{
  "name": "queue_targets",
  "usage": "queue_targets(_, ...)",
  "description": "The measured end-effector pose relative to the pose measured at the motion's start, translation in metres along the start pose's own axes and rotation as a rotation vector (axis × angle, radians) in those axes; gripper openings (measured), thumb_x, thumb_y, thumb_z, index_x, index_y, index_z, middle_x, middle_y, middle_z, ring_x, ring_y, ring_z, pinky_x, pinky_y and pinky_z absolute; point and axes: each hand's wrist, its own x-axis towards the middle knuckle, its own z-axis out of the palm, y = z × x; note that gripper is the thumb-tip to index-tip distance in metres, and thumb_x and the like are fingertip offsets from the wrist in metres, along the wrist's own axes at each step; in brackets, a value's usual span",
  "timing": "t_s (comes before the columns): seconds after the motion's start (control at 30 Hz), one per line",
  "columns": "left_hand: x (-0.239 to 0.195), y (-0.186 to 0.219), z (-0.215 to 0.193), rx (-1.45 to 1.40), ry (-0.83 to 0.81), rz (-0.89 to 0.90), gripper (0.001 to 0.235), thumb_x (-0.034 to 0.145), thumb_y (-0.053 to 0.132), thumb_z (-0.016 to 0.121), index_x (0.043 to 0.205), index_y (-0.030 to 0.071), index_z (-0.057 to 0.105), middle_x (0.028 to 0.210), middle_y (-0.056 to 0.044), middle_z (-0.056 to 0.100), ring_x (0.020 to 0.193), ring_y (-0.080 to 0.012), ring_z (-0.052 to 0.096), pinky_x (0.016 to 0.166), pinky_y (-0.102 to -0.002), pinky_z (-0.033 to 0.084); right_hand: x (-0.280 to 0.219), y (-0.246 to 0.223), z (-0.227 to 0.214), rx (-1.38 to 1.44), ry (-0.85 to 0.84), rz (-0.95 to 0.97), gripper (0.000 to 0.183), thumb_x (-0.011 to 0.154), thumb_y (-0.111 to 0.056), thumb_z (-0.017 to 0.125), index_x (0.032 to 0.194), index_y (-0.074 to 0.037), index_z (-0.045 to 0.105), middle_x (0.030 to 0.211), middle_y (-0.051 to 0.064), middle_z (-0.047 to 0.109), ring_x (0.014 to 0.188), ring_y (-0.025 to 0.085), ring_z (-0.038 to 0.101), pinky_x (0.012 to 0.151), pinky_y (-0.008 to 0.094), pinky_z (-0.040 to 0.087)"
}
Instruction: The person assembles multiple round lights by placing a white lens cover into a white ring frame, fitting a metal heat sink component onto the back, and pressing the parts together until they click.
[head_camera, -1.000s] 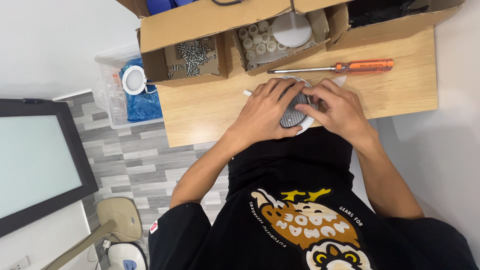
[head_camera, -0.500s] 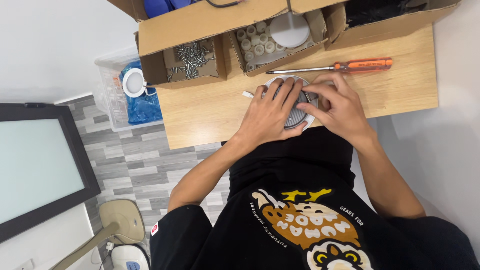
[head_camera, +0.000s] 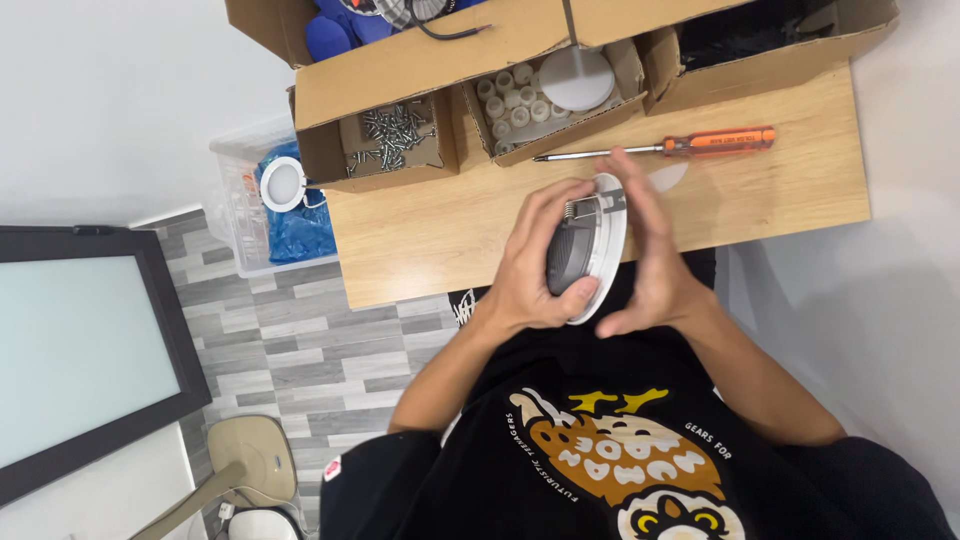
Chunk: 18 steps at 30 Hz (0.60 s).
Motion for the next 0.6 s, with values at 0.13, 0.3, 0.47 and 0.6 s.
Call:
queue_targets(0.13,-0.003,0.009,0.008,-0.012,0.085,0.030,0.083,0.098,0.061,0.064,0.154,0.001,0.055,0.153,-0.017,0.060,0.145,-0.0362,0.061,0.120,-0.050,0.050,0.007,-0.003,0.023,0.038,0.017,-0.001,0.142,0.079,-0.073,0.085,0.179,-0.019,-0.002,0.184,0.024,0.003,0.170,0.043,0.007,0.137,0.064,0.011)
queue_targets(0.3,-0.010,0.009,0.012,-0.042,0.144,0.034,0.088,0.106,0.073,0.043,0.153,-0.001,0.054,0.150,-0.019,0.060,0.145,-0.0343,0.061,0.120,-0.048,0.050,-0.004,0.017,0.036,0.005,0.082,-0.062,0.156,0.066,-0.082,0.085,0.179,-0.019,-0.002,0.177,0.029,0.009,0.163,0.056,0.020,0.131,0.070,0.025)
queue_targets(0.47,-0.018,0.011,0.014,-0.041,0.204,0.074,0.085,0.109,0.069,0.035,0.152,-0.002,0.054,0.150,-0.019,0.059,0.145,-0.0346,0.059,0.120,-0.047,0.049,-0.007,0.014,0.049,-0.039,0.092,-0.069,0.153,0.070,-0.091,0.072,0.180,-0.020,-0.006,0.177,0.028,0.010,0.162,0.053,0.021,0.131,0.067,0.025)
queue_targets(0.6,-0.026,0.013,0.016,0.013,0.232,0.102,0.080,0.111,0.065,0.032,0.154,0.000,0.054,0.153,-0.016,0.053,0.149,-0.0326,0.054,0.123,-0.046,0.047,-0.016,0.022,0.063,-0.008,0.122,-0.039,0.159,0.064,-0.097,0.067,0.177,-0.018,-0.012,0.175,0.027,0.008,0.162,0.050,0.016,0.132,0.066,0.024)
